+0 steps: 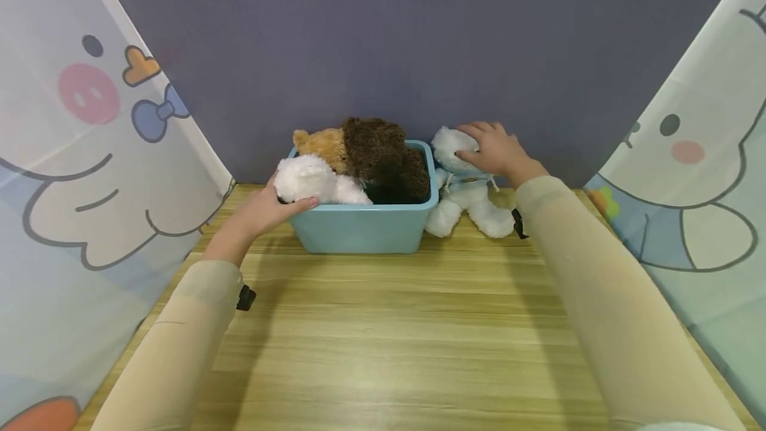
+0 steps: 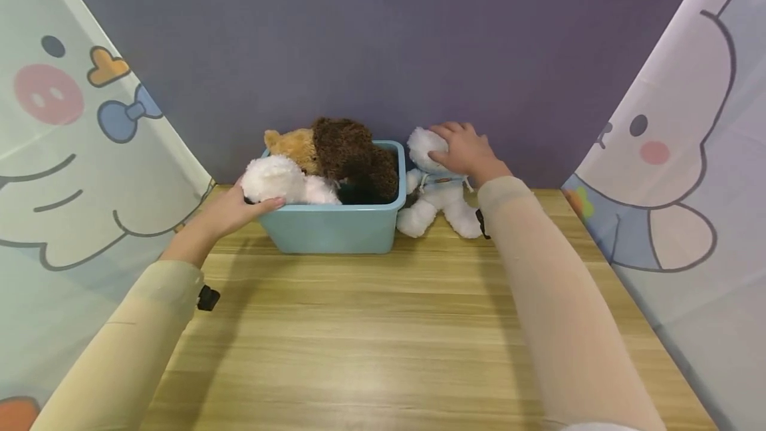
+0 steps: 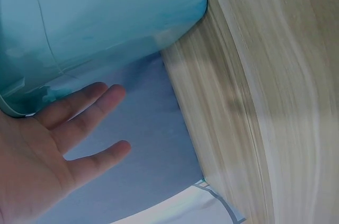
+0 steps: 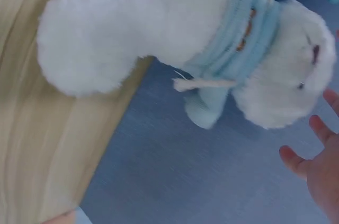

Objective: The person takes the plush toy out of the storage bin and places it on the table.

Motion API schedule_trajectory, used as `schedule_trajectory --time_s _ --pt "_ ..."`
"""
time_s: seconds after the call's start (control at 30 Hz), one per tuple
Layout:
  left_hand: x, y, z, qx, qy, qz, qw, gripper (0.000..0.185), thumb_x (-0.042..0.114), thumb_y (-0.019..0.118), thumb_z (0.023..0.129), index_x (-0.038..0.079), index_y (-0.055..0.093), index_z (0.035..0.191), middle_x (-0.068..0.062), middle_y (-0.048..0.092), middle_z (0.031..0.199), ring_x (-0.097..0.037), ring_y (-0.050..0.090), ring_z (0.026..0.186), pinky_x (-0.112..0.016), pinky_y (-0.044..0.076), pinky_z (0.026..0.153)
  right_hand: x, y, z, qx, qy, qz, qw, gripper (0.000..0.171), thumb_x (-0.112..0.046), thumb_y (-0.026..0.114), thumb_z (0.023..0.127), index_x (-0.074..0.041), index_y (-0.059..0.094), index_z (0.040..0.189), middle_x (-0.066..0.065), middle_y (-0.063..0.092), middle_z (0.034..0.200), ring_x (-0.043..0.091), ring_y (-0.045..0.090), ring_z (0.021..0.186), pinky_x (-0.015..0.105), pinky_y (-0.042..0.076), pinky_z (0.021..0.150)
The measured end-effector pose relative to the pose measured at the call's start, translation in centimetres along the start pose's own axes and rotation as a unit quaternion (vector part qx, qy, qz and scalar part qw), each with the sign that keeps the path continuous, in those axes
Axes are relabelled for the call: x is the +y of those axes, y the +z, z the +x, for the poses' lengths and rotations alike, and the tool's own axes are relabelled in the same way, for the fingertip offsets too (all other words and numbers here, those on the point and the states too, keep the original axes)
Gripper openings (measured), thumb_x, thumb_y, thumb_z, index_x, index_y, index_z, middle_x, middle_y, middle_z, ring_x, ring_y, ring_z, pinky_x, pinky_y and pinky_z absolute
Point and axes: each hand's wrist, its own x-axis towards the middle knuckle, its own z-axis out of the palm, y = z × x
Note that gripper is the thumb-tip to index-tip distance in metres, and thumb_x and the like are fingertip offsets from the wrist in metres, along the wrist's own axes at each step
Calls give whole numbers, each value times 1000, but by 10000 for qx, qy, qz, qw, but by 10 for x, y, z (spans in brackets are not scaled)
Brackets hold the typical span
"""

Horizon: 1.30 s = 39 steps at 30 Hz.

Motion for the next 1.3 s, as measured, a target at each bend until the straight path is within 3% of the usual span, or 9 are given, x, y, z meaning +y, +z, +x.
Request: schedule_trajectory --time_s 0.17,0.5,0.8,1.03,1.13,1.3 --pt "0 -1 -1 -18 11 3 10000 140 103 46 77 25 -30 165 -36 15 173 -64 32 151 -79 33 118 -13 -27 -4 46 -161 -101 9998 72 -50 53 110 -25 25 172 19 21 177 53 16 161 85 22 118" --pt "-3 -2 2 31 -25 83 10000 142 105 44 76 23 -29 166 -37 16 172 -65 33 150 -79 33 117 -64 -83 3 145 -814 57 9966 76 -55 57 107 -27 26 171 17 21 178 51 13 164 77 15 127" --pt "-2 2 5 30 41 96 9999 143 105 43 75 22 -30 166 -37 20 171 -63 38 148 -78 37 116 -138 -108 12 40 -1217 388 9918 84 -66 56 103 -36 19 172 7 14 180 38 18 166 67 24 130" --pt "2 0 5 -56 60 -42 10000 142 105 44 75 23 -30 165 -35 15 174 -62 29 153 -79 31 119 -217 -98 17 -374 -1687 274 9846 90 -74 54 99 -42 11 172 2 12 180 29 24 165 57 29 132" --pt "3 -2 4 -67 136 -148 9998 140 103 46 77 25 -29 166 -33 14 174 -62 28 154 -79 31 119 -249 -83 19 -570 -1855 100 9809 90 -76 53 99 -43 11 171 2 14 179 28 27 163 54 35 129" --pt "3 -4 3 -120 208 -254 9994 138 101 47 79 25 -27 167 -30 12 176 -61 26 156 -79 30 119 -294 -50 22 -868 -1734 -506 9797 88 -77 48 99 -43 11 171 0 19 177 27 32 159 50 45 121"
